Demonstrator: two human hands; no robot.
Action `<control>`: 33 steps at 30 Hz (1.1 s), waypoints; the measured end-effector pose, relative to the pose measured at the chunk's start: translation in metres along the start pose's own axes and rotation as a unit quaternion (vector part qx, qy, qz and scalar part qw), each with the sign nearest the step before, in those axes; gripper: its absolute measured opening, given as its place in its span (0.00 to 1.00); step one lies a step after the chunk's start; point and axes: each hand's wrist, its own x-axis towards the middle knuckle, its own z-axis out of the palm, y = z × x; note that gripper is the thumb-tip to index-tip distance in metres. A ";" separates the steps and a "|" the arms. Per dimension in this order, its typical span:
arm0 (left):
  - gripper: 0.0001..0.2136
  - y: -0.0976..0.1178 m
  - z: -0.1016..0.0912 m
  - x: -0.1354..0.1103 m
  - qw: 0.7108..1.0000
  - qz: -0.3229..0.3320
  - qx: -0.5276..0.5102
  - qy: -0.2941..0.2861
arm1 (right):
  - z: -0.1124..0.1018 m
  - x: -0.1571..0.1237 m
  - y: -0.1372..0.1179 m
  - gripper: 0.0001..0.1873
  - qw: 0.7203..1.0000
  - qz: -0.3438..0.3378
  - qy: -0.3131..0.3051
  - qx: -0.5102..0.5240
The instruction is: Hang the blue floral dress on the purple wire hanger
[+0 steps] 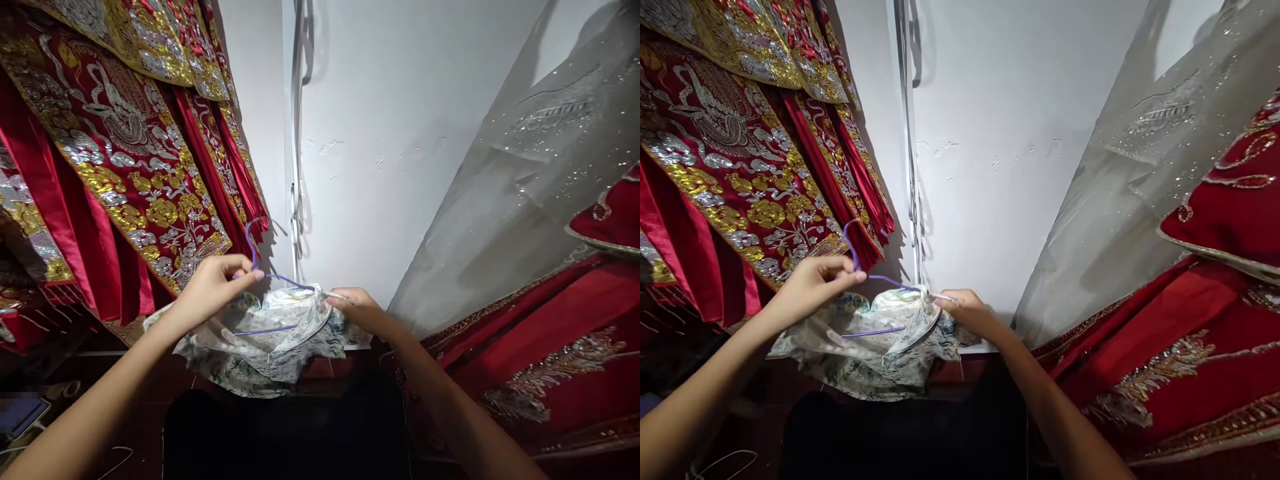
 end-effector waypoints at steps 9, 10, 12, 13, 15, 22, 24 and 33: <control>0.12 0.002 0.047 0.001 0.966 0.157 0.111 0.173 | -0.083 0.080 -0.023 0.23 0.957 -0.060 0.212 0.190; 0.14 -0.002 0.061 -0.002 0.981 0.128 0.099 0.106 | -0.088 0.085 -0.024 0.23 0.952 -0.062 0.226 0.199; 0.20 -0.014 0.086 -0.005 0.994 0.051 0.094 0.002 | -0.090 0.085 -0.027 0.23 0.946 -0.062 0.242 0.208; 0.22 -0.021 0.098 -0.005 0.995 0.020 0.097 -0.031 | -0.088 0.083 -0.029 0.23 0.947 -0.059 0.239 0.206; 0.18 -0.034 0.116 -0.004 0.992 -0.013 0.103 -0.072 | -0.081 0.076 -0.032 0.22 0.955 -0.053 0.220 0.192; 0.11 -0.038 0.144 -0.013 0.996 0.010 0.043 -0.081 | -0.083 0.058 -0.033 0.22 0.951 -0.059 0.267 0.145; 0.11 -0.034 0.148 -0.018 0.996 0.015 0.017 -0.080 | -0.083 0.052 -0.038 0.22 0.959 -0.062 0.250 0.121; 0.12 -0.029 0.152 -0.023 0.994 0.022 -0.097 -0.049 | -0.070 0.067 -0.052 0.23 0.944 -0.046 0.283 0.163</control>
